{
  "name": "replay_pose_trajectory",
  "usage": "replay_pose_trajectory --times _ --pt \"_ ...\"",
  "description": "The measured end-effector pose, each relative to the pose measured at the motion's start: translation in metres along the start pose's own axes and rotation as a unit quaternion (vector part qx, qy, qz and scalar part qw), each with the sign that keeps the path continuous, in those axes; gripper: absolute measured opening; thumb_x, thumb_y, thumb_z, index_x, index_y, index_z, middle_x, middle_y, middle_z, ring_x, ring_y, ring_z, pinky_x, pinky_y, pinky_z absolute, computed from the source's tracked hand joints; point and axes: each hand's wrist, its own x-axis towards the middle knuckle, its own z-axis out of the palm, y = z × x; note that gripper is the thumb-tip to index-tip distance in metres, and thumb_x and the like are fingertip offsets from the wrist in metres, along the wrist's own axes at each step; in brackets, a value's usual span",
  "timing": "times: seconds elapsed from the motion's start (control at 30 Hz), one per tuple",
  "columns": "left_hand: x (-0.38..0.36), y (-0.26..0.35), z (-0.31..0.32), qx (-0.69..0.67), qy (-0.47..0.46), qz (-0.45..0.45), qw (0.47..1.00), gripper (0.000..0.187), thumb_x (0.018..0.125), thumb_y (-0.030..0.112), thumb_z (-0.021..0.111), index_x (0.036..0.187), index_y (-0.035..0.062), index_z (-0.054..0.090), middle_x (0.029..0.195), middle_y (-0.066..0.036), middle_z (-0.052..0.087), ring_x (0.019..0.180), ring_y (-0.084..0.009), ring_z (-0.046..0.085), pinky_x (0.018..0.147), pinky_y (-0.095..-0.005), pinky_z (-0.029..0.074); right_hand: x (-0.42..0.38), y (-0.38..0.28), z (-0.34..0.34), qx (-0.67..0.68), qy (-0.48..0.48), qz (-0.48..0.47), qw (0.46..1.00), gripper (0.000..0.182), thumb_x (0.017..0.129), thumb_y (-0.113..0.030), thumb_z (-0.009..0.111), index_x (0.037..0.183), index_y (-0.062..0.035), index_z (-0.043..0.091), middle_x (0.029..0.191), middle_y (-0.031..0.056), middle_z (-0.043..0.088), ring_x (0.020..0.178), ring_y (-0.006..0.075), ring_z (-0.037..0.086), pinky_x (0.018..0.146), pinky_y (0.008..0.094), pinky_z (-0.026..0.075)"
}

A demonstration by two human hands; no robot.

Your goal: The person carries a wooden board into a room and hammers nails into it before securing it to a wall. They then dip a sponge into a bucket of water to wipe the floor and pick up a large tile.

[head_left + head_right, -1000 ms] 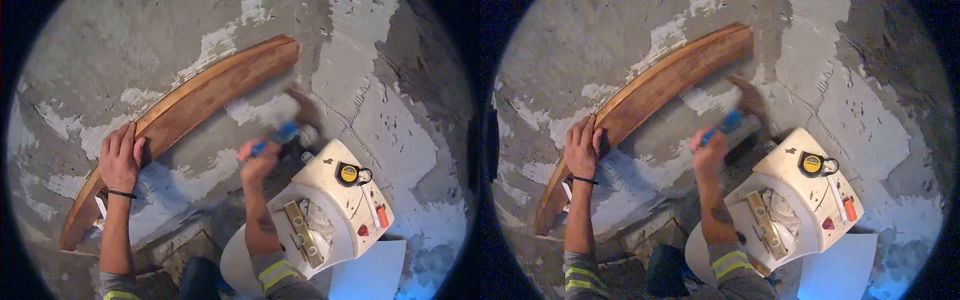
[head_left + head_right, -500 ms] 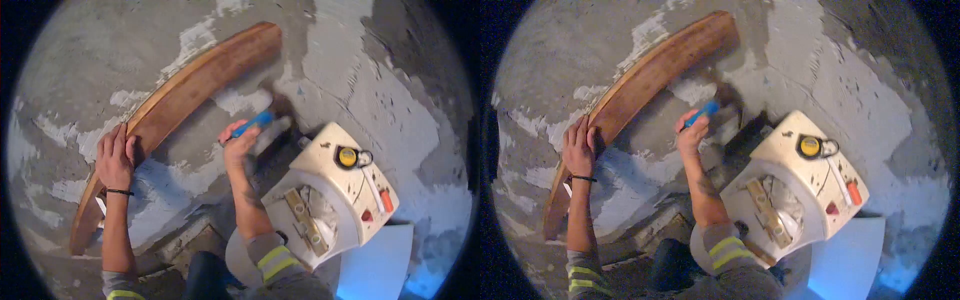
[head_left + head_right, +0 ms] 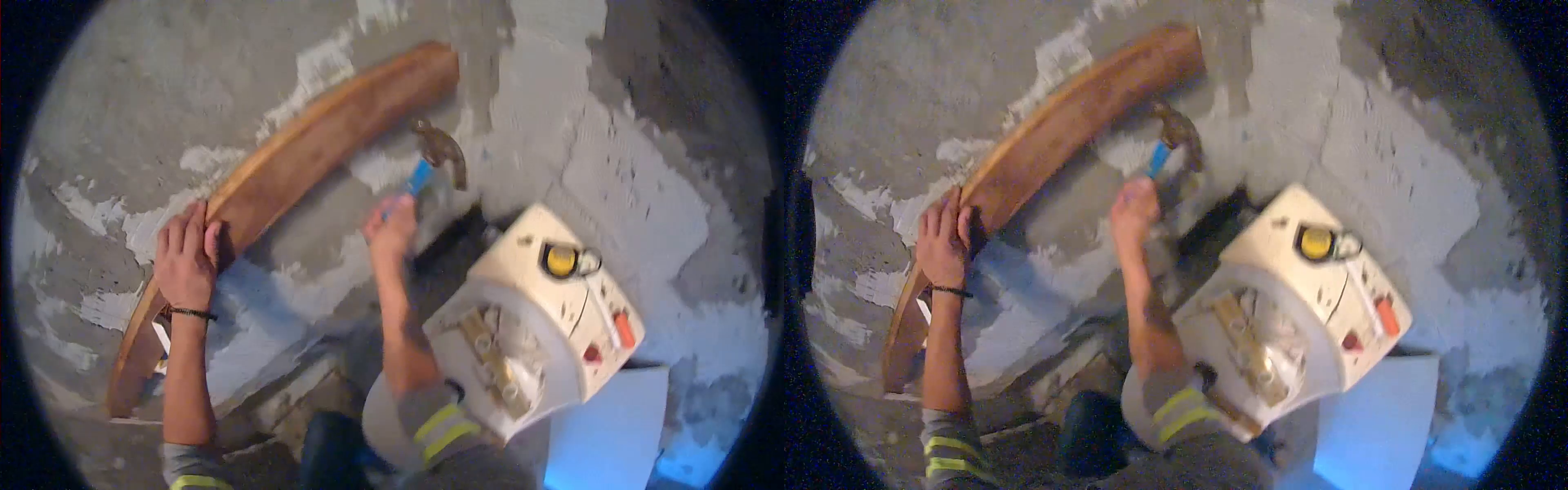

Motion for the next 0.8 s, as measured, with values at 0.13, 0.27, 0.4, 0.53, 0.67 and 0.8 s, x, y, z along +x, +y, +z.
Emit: replay_pose_trajectory --times 0.13,0.27,0.4,0.53,0.67,0.8 --pt "0.003 0.001 -0.003 -0.008 0.011 -0.009 1.000 0.034 0.084 0.023 0.066 0.115 0.0096 0.063 0.108 -0.007 0.063 0.094 -0.0274 0.059 0.081 -0.0352 0.050 -0.052 -0.053 0.000 -0.108 0.268 -0.070 0.955 0.057 0.091 -0.065 0.039 0.083 -0.0092 0.043 0.059 0.0030 0.042 0.048 0.0158 0.044 0.046 0.0315 0.040" --pt "-0.001 -0.005 0.000 -0.023 0.021 0.014 0.999 0.037 0.082 0.025 0.068 0.115 0.0102 0.063 0.107 -0.005 0.063 0.095 -0.0268 0.059 0.082 -0.0353 0.050 -0.098 -0.096 0.027 -0.019 0.235 -0.096 0.967 0.063 0.085 -0.073 0.040 0.083 -0.0104 0.043 0.060 0.0033 0.042 0.045 0.0160 0.041 0.044 0.0315 0.040" --pt "-0.002 -0.010 0.001 -0.018 0.000 0.012 1.000 0.038 0.082 0.028 0.067 0.116 0.0107 0.062 0.110 -0.005 0.063 0.097 -0.0264 0.058 0.083 -0.0368 0.049 -0.078 -0.119 0.066 0.077 0.193 -0.271 0.940 0.062 0.085 -0.072 0.040 0.083 -0.0104 0.043 0.061 0.0035 0.042 0.045 0.0166 0.040 0.044 0.0337 0.041" --pt "-0.007 -0.005 -0.002 -0.022 -0.005 0.011 1.000 0.038 0.082 0.028 0.067 0.116 0.0102 0.063 0.109 -0.006 0.063 0.096 -0.0268 0.058 0.083 -0.0371 0.049 0.010 0.011 0.031 -0.351 0.228 -0.166 0.893 0.042 0.094 -0.047 0.041 0.076 -0.0096 0.045 0.061 0.0065 0.049 0.047 0.0201 0.047 0.042 0.0350 0.042" --pt "-0.022 -0.002 -0.015 -0.001 -0.064 -0.010 0.998 0.037 0.083 0.026 0.066 0.115 0.0089 0.063 0.108 -0.006 0.063 0.096 -0.0280 0.058 0.084 -0.0367 0.049 0.002 -0.044 -0.004 -0.271 0.238 -0.127 0.924 0.035 0.094 -0.041 0.042 0.078 -0.0104 0.047 0.061 0.0063 0.049 0.051 0.0195 0.050 0.045 0.0332 0.043" --pt "-0.008 -0.007 -0.001 -0.014 -0.011 0.014 1.000 0.037 0.083 0.025 0.067 0.115 0.0088 0.063 0.108 -0.007 0.063 0.097 -0.0281 0.058 0.085 -0.0372 0.049 -0.064 -0.189 0.020 0.069 0.076 -0.338 0.936 0.059 0.084 -0.076 0.035 0.087 -0.0227 0.059 0.066 -0.0032 0.053 0.047 0.0111 0.039 0.044 0.0291 0.033"
